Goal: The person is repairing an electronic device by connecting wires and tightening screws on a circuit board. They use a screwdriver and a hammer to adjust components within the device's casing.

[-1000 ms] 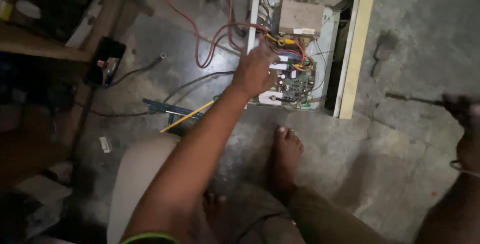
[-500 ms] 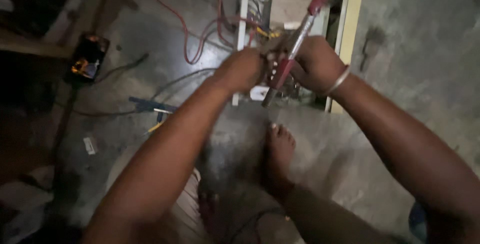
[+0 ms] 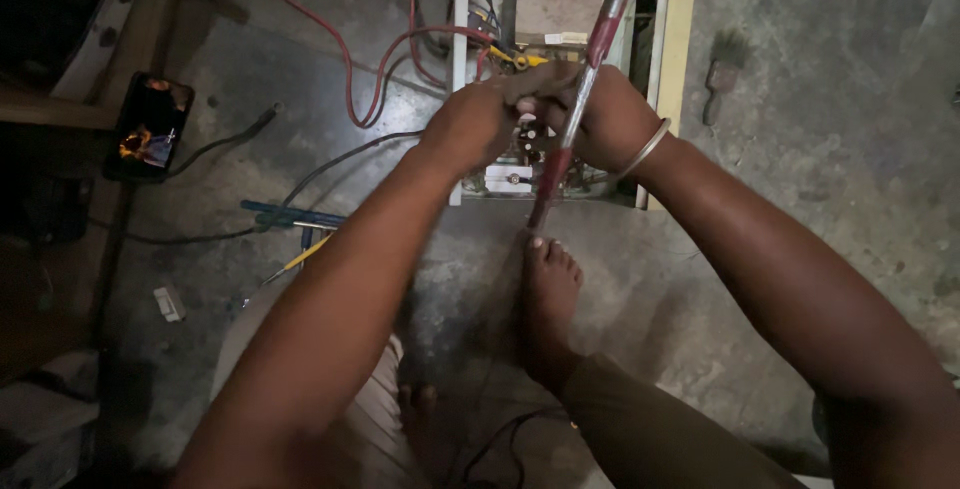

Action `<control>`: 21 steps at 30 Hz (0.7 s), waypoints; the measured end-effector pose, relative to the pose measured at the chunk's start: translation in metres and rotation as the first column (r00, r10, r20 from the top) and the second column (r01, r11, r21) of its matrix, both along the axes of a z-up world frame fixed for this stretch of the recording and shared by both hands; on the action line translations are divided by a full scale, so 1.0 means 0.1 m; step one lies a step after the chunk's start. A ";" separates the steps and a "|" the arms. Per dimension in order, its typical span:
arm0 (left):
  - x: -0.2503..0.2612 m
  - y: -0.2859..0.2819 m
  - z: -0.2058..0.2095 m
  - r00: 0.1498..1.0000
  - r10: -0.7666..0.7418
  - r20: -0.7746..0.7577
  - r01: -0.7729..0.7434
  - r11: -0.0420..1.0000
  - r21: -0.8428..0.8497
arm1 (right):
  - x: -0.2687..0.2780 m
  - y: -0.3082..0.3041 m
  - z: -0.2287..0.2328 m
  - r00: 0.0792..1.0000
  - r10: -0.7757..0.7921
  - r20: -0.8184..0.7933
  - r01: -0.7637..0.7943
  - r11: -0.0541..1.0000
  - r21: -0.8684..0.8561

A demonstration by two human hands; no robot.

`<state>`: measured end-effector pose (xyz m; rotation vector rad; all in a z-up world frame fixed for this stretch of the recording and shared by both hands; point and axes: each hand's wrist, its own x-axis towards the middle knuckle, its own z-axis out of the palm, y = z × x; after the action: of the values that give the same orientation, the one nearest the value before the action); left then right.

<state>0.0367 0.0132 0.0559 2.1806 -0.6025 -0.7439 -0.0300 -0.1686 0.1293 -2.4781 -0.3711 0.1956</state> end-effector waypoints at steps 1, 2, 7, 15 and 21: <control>0.00 -0.02 -0.04 1.000 -0.008 -0.003 0.008 1.000 -0.004 | 0.00 -0.01 -0.01 0.999 0.017 0.029 -0.017 1.000 0.003; -0.01 -0.02 -0.09 1.000 -0.014 -0.004 0.014 1.000 -0.006 | 0.00 0.00 -0.01 0.998 0.034 0.058 -0.035 0.999 0.008; -0.05 -0.01 -0.23 0.998 -0.046 0.035 0.050 0.993 -0.106 | -0.02 0.01 0.05 0.999 0.005 0.039 -0.007 0.998 0.055; -0.10 -0.12 -0.29 0.993 -0.050 0.108 0.053 0.998 -0.020 | -0.01 0.08 0.33 0.988 -0.116 -0.100 0.114 0.993 -0.028; -0.11 -0.13 -0.31 0.978 -0.085 0.191 0.103 0.991 -0.085 | -0.11 0.27 1.45 0.905 -0.062 0.421 0.161 0.966 -0.204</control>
<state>0.0256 -0.0001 0.0247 2.1601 -0.8256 -0.5497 -0.0408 -0.1417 0.2741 -2.7610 -0.3943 -0.3610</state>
